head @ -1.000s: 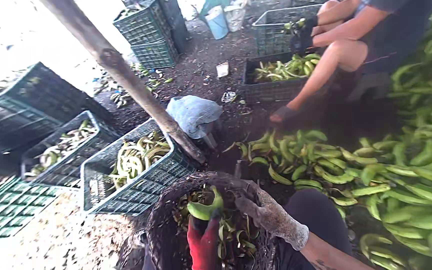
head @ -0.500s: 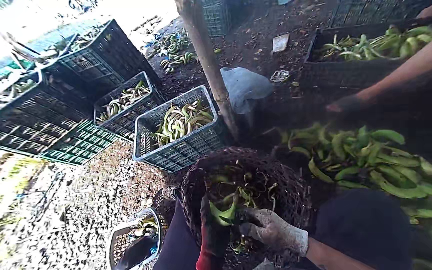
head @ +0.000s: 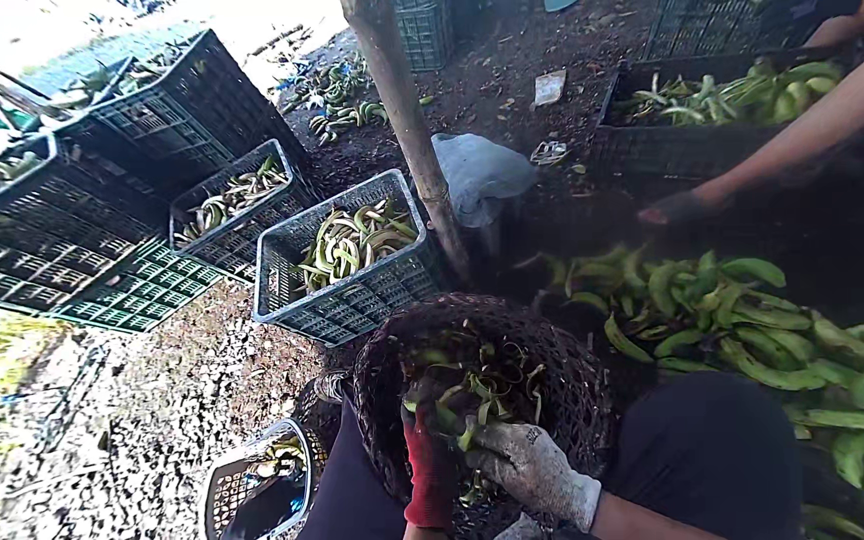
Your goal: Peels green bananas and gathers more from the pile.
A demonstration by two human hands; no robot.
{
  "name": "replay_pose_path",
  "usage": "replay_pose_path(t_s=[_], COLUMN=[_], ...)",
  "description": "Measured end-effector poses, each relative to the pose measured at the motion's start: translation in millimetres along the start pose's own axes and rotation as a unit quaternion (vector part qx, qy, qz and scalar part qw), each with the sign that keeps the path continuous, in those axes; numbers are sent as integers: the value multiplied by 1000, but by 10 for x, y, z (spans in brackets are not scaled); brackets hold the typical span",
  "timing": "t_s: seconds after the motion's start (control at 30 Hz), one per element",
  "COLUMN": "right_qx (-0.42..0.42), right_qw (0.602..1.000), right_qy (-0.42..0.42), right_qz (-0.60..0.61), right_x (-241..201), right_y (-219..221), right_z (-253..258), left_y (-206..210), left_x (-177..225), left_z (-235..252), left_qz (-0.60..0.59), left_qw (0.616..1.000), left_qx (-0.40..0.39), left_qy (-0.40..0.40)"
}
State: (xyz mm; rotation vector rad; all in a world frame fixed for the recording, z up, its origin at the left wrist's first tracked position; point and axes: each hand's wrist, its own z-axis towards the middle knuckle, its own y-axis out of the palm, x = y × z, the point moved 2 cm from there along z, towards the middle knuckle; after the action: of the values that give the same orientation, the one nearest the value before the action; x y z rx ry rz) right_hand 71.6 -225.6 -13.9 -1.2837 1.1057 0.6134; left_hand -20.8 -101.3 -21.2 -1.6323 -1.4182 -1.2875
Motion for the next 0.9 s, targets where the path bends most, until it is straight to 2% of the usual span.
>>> replay_pose_path(t_s=[0.07, 0.13, 0.2, 0.27, 0.37, 0.43, 0.5, 0.53, 0.57, 0.6, 0.63, 0.67, 0.7, 0.73, 0.8, 0.9], right_qx=[-50, -94, -104, -67, 42, 114, 121, 63, -29, -106, -145, -154, -147, -133, -113, -97], right_qw=[993, 933, 874, 859, 866, 904, 976, 994, 985, 960, 939, 939, 957, 976, 989, 990], right_qy=[41, 142, 202, 199, 114, 44, 35, 83, 152, 209, 233, 218, 171, 100, -16, -46], right_qz=[101, 317, 429, 467, 486, 410, 176, 37, -72, -153, -205, -216, -184, -140, -95, -91], right_x=[-38, -115, -179, -256, -467, -575, -529, -454, -350, -224, -106, -26, -6, -10, -42, -68], right_y=[65, 81, 14, -163, -563, -846, -976, -964, -901, -783, -647, -529, -435, -337, -125, 2], right_z=[-15, -5, 3, 42, 102, 119, 172, 204, 247, 287, 300, 278, 234, 184, 98, 92], left_y=[3, -26, -97, -204, -319, -450, -546, -530, -491, -444, -401, -361, -315, -261, -169, -83], left_x=[-54, -86, -101, -99, -134, -348, -470, -434, -369, -302, -238, -180, -119, -52, 25, 67], left_z=[35, 81, 111, 114, 95, 181, 317, 369, 392, 412, 435, 451, 451, 425, 340, 297], left_qz=[-63, -124, -110, -36, 102, 149, 107, 43, -36, -111, -170, -215, -242, -254, -271, -282], left_qw=[998, 988, 980, 974, 959, 969, 989, 997, 998, 994, 985, 976, 970, 967, 962, 959], left_qx=[-8, -96, -166, -218, -264, -199, -104, -69, -42, -19, 0, 11, 18, 29, 37, 11], left_qy=[0, -1, 20, 48, 19, -6, -4, -4, -9, -13, -13, -15, -13, -8, 2, 37])
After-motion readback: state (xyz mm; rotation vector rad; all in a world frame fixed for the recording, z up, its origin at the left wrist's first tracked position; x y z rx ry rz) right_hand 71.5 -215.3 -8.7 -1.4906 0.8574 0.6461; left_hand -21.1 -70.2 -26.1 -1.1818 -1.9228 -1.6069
